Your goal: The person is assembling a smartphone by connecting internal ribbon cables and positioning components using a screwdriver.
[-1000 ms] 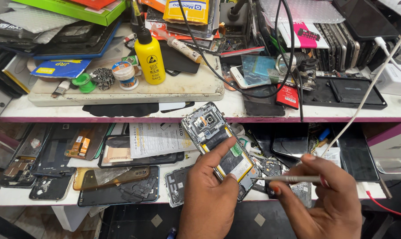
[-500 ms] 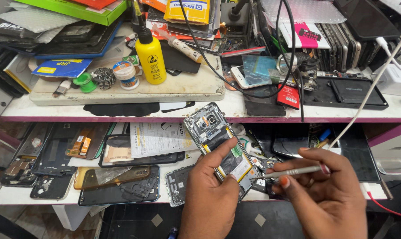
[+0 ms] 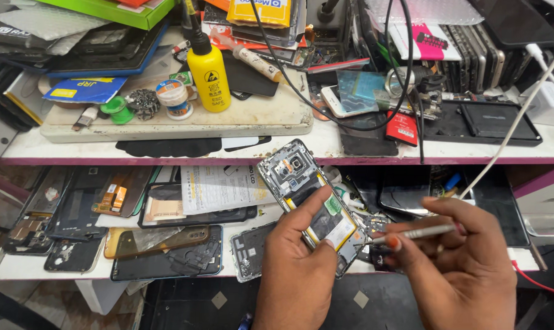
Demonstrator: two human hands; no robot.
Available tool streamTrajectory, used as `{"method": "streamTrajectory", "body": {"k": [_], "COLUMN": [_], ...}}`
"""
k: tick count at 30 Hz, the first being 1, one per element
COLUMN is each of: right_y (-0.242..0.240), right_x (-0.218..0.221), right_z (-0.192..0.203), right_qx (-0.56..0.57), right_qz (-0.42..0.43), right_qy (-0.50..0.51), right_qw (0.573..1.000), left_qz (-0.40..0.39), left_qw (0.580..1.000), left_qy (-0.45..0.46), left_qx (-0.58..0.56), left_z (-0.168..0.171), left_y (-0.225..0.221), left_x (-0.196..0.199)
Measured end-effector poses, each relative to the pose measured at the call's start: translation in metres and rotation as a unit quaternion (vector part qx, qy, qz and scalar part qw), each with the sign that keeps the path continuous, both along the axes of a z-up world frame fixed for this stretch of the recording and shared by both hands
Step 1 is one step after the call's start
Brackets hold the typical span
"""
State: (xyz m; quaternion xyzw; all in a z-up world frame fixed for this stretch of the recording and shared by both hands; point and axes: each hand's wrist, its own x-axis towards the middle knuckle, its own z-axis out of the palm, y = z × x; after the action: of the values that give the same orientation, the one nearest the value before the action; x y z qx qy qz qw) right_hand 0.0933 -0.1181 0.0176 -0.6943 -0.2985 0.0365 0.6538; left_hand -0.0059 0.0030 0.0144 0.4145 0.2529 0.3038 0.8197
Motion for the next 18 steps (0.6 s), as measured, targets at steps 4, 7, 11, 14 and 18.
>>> {"method": "streamTrajectory", "body": {"k": [4, 7, 11, 14, 18], "right_y": [-0.001, 0.004, 0.004, 0.0, -0.026], "right_x": [-0.005, -0.003, -0.004, -0.018, -0.009], "right_z": [0.006, 0.007, 0.013, 0.013, -0.001], "right_qx": [-0.001, -0.022, -0.003, 0.099, 0.041], "right_qz": [0.038, -0.005, 0.004, 0.027, 0.028], "right_qy": [-0.069, -0.018, -0.053, -0.043, 0.02], "right_qw": [0.997, 1.0, 0.999, 0.994, 0.999], "left_qz": [0.012, 0.025, 0.007, 0.051, 0.091], "left_qw": [1.0, 0.999, 0.997, 0.991, 0.972], "left_qy": [-0.016, -0.04, -0.071, -0.121, -0.217], "left_qx": [-0.009, -0.021, -0.008, -0.004, 0.024], "left_z": [-0.002, -0.001, 0.007, 0.015, 0.02], "left_y": [0.002, 0.004, 0.005, 0.0, -0.001], "left_x": [0.001, 0.001, -0.005, -0.006, -0.013]}}
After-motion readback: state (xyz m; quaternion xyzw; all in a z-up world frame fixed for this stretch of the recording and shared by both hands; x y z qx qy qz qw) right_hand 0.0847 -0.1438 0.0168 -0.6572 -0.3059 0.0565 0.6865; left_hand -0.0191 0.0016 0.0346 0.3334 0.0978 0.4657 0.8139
